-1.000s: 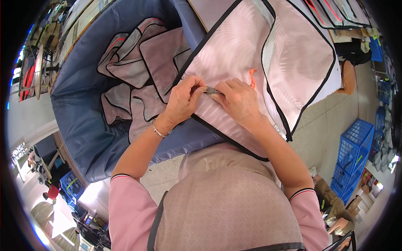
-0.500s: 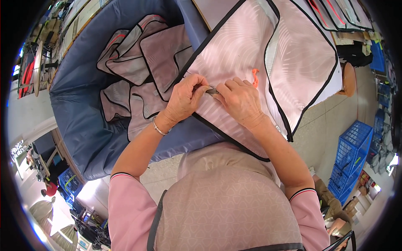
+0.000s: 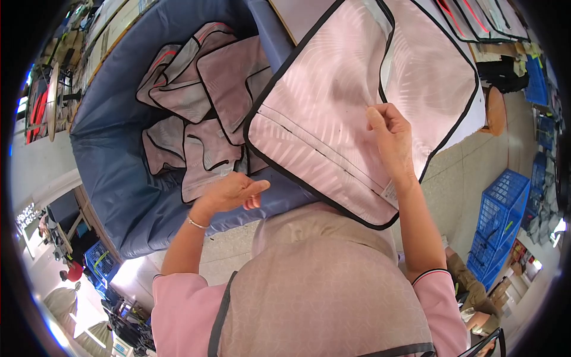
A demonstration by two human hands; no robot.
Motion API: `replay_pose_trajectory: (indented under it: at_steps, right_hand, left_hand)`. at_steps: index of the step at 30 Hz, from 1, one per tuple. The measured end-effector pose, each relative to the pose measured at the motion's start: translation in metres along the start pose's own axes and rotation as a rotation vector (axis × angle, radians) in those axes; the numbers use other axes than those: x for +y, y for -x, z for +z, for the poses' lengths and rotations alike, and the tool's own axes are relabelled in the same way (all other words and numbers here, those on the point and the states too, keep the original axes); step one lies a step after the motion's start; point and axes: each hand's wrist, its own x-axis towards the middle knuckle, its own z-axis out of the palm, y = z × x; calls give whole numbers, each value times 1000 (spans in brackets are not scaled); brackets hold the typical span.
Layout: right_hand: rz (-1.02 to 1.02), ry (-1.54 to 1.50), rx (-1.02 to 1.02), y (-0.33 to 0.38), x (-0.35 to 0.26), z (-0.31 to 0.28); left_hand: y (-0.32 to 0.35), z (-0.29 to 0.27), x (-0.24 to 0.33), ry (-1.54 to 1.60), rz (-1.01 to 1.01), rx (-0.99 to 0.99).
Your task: Trimming loose threads from fabric packing cubes or travel bags using thread snips in a factory setting.
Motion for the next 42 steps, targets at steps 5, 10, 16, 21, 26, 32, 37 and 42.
replay_pose_trajectory:
  at_steps: [5,10,16,21,26,32,37,42]
  right_hand:
    - [-25,-99,-7,6,6,-3]
    - [-10,-130,7,15,1,16]
    - [-31,-8,-31,40,-8,11]
    - [0,104,-32,59,-7,14]
    - [-33,135,4,63,2,13]
    - [59,-56,76,52,1,9]
    - [3,-84,117,57,-13,12]
    - [-384,496,134,83,-28,16]
  left_hand:
    - [-47,70,16,510,305,43]
    - [-79,109,58,1427,435,450]
    - [-73,102,69,1401,528,579]
    - [-74,97,65,1430,545,603]
    - [-73,90,56,1549,476,530]
    - [-61,87,57,1551,395,308]
    - [-47,86,64,1470,547,241]
    - [-44,92,67,1418,601,180]
